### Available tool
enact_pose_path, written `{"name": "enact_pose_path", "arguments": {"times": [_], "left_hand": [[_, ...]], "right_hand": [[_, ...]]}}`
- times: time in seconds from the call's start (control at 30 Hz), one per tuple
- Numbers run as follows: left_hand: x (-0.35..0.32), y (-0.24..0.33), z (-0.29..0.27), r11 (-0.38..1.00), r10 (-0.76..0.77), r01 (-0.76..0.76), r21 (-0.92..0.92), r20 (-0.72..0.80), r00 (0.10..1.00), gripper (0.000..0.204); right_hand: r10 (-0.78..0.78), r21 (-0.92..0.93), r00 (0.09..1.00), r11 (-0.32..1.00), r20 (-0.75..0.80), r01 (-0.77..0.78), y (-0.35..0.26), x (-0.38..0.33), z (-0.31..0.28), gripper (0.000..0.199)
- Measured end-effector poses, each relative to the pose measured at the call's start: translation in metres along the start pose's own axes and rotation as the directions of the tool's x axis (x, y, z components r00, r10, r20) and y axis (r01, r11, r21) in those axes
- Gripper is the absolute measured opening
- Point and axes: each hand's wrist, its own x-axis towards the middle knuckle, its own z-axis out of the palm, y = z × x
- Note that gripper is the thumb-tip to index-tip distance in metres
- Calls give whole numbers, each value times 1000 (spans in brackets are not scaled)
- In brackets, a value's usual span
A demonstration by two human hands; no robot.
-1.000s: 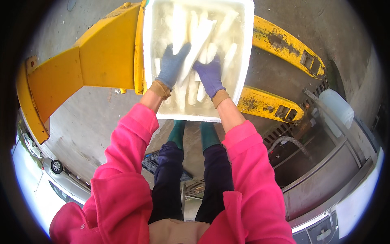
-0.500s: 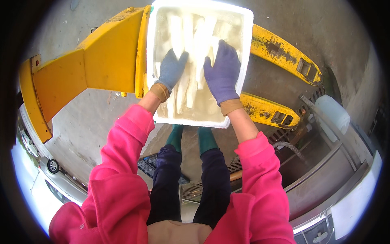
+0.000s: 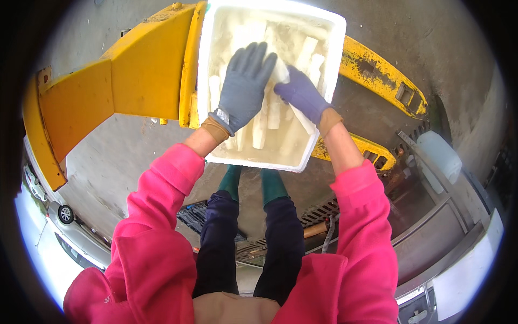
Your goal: The person washes peeled white vegetable sticks in a metal bowl under running water at an outdoor sink, then transfers them into a white styrofoam container. The person handles the vegetables by hand and uses both hands to move them between the bowl and the container.
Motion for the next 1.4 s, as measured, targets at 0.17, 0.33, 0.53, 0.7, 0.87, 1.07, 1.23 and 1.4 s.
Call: {"name": "enact_pose_path", "arguments": {"times": [0.17, 0.33, 0.53, 0.7, 0.87, 1.07, 1.23, 1.4], "left_hand": [[18, 3, -6, 986, 166, -160, -54, 470, 867, 23], [-6, 1, -6, 952, -10, 158, -261, 491, 871, 28], [-30, -4, -1, 210, -42, 895, -393, 911, 409, 36], [-54, 5, -1, 700, -462, 662, -268, 537, 706, 44], [-56, -1, -6, 767, -433, 576, -283, 433, 790, 51], [-42, 0, -18, 936, -245, 331, -123, 448, 860, 44], [-2, -12, -26, 992, 70, -55, 113, -135, 988, 46], [29, -15, -37, 988, -73, 58, 145, 101, 992, 26]], "right_hand": [[-94, -205, 992, 973, 78, 109, 8, -29, 16, 37], [-334, -785, 930, 531, 153, 320, 14, -29, 25, 19], [-571, -856, 663, -151, 484, 495, 7, -9, 18, 7], [-757, -968, 607, -144, 242, 207, -7, 28, -36, 40], [-668, -968, 739, 229, -84, 98, -4, 75, -50, 51], [-412, -914, 897, 405, -161, 22, -14, 106, -56, 41], [-688, -864, 726, 369, -5, 344, -25, 62, -39, 27], [-709, -876, 665, 144, 233, 460, -47, 13, -24, 31]]}}
